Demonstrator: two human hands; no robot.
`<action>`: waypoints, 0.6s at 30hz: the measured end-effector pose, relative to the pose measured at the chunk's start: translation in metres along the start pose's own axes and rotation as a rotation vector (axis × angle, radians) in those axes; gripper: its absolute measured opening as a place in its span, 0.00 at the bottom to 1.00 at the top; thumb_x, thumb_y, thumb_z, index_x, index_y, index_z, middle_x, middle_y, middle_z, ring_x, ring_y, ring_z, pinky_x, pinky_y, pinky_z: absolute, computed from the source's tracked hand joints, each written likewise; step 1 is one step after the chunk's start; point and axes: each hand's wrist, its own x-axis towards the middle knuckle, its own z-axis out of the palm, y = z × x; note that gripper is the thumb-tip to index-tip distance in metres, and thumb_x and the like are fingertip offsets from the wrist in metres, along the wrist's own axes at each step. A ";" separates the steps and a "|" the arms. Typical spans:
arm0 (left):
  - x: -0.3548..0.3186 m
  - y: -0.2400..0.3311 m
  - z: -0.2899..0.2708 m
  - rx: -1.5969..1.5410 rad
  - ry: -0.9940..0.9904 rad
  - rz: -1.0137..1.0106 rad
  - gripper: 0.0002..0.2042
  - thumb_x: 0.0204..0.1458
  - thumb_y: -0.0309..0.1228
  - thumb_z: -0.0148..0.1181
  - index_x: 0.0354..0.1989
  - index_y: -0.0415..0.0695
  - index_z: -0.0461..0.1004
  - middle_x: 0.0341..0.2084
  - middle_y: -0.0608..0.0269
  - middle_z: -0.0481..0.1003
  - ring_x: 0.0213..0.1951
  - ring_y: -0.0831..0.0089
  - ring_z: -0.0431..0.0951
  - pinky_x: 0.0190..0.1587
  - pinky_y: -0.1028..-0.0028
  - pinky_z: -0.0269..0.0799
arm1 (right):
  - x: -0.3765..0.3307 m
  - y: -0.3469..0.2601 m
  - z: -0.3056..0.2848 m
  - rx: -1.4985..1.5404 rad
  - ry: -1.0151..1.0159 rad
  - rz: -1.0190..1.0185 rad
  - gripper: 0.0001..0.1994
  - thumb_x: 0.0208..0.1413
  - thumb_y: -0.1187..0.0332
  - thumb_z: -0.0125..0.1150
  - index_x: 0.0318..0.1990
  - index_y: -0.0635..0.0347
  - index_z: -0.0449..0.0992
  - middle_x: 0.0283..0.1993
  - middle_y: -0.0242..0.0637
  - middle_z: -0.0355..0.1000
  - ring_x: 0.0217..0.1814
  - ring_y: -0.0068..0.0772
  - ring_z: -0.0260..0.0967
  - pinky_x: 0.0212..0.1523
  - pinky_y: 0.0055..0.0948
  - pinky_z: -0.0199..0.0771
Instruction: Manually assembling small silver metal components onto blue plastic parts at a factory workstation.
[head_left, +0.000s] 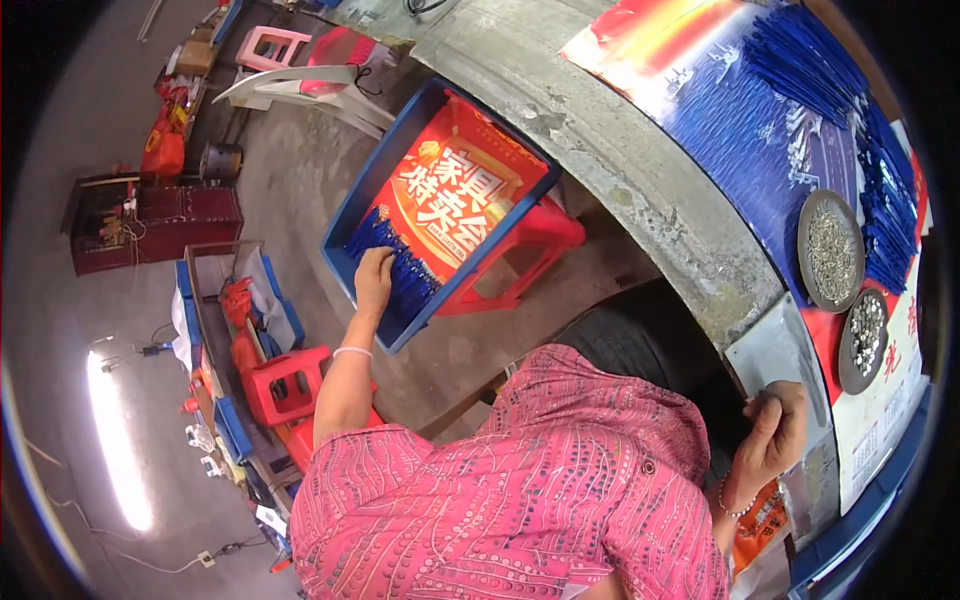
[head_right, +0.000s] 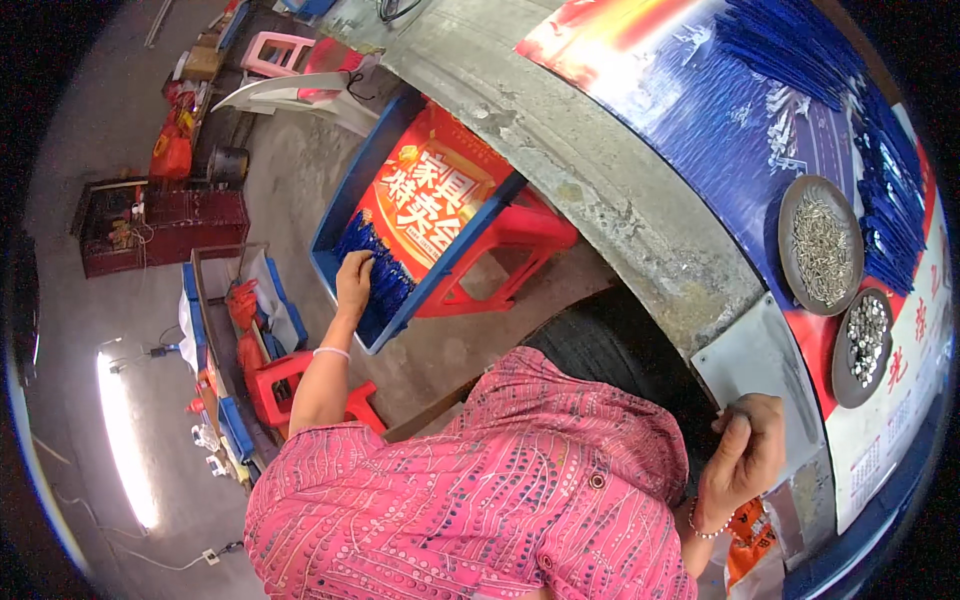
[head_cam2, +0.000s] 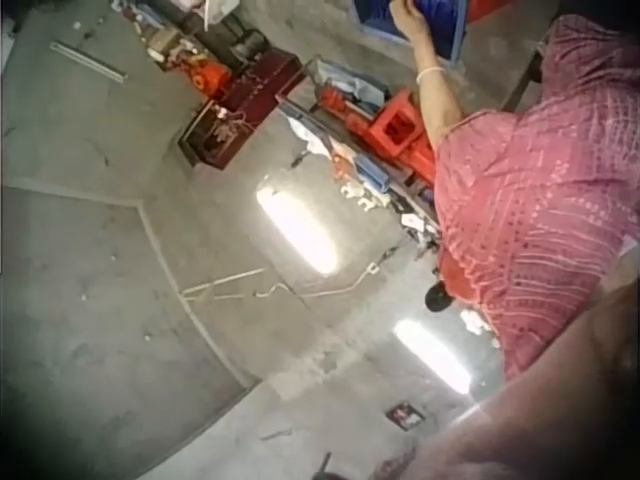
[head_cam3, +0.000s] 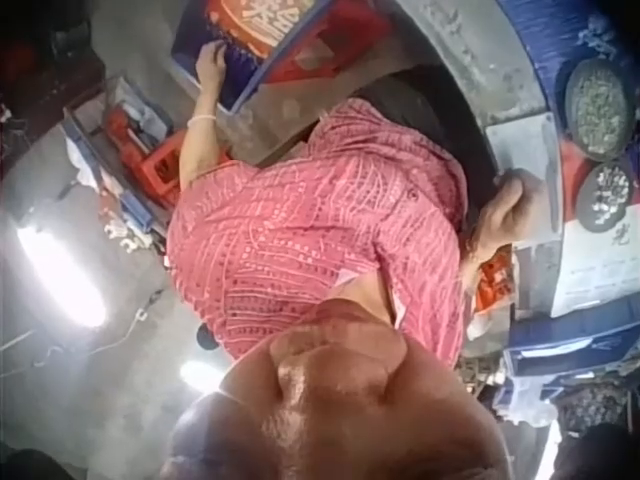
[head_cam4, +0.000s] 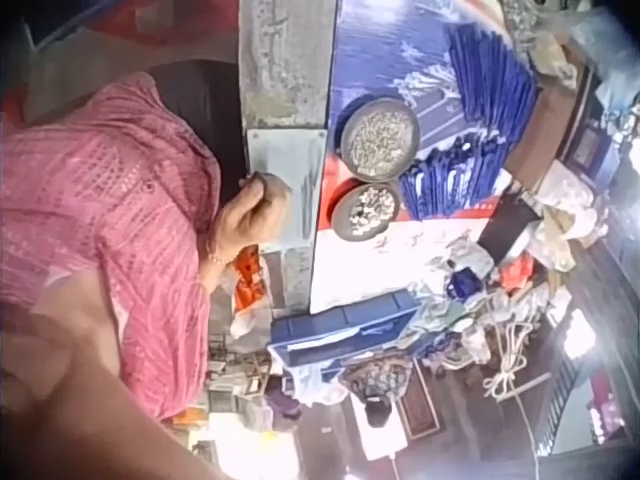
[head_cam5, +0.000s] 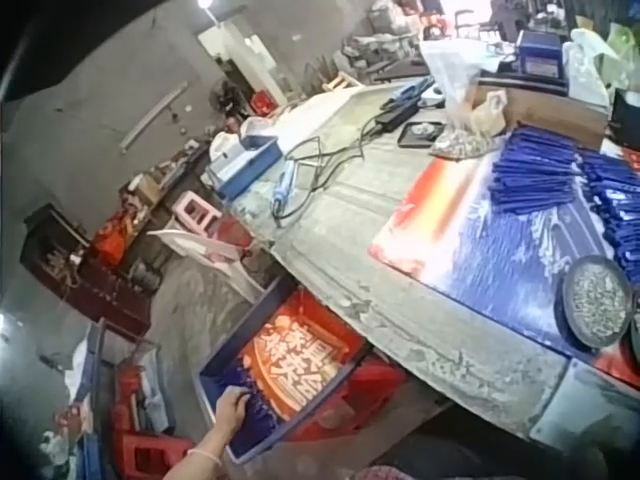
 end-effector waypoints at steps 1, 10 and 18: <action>-0.002 -0.001 0.002 0.001 0.002 -0.013 0.05 0.50 0.24 0.55 0.35 0.39 0.73 0.31 0.53 0.73 0.37 0.56 0.74 0.40 0.67 0.69 | -0.001 -0.001 0.000 -0.003 0.002 0.001 0.10 0.61 0.71 0.46 0.29 0.66 0.65 0.27 0.35 0.60 0.24 0.23 0.56 0.26 0.20 0.57; -0.003 0.005 0.002 0.020 -0.011 0.012 0.05 0.49 0.24 0.56 0.35 0.39 0.74 0.30 0.54 0.74 0.34 0.58 0.75 0.39 0.67 0.69 | -0.002 -0.007 -0.003 -0.016 0.012 0.020 0.09 0.61 0.71 0.47 0.29 0.66 0.66 0.26 0.36 0.60 0.24 0.24 0.57 0.26 0.20 0.57; 0.043 0.102 -0.017 -0.260 0.133 -0.020 0.07 0.55 0.23 0.51 0.38 0.35 0.74 0.34 0.58 0.75 0.36 0.72 0.75 0.42 0.76 0.69 | -0.003 0.001 -0.027 -0.018 0.017 0.010 0.02 0.56 0.77 0.48 0.32 0.65 0.67 0.30 0.38 0.62 0.24 0.22 0.59 0.27 0.19 0.61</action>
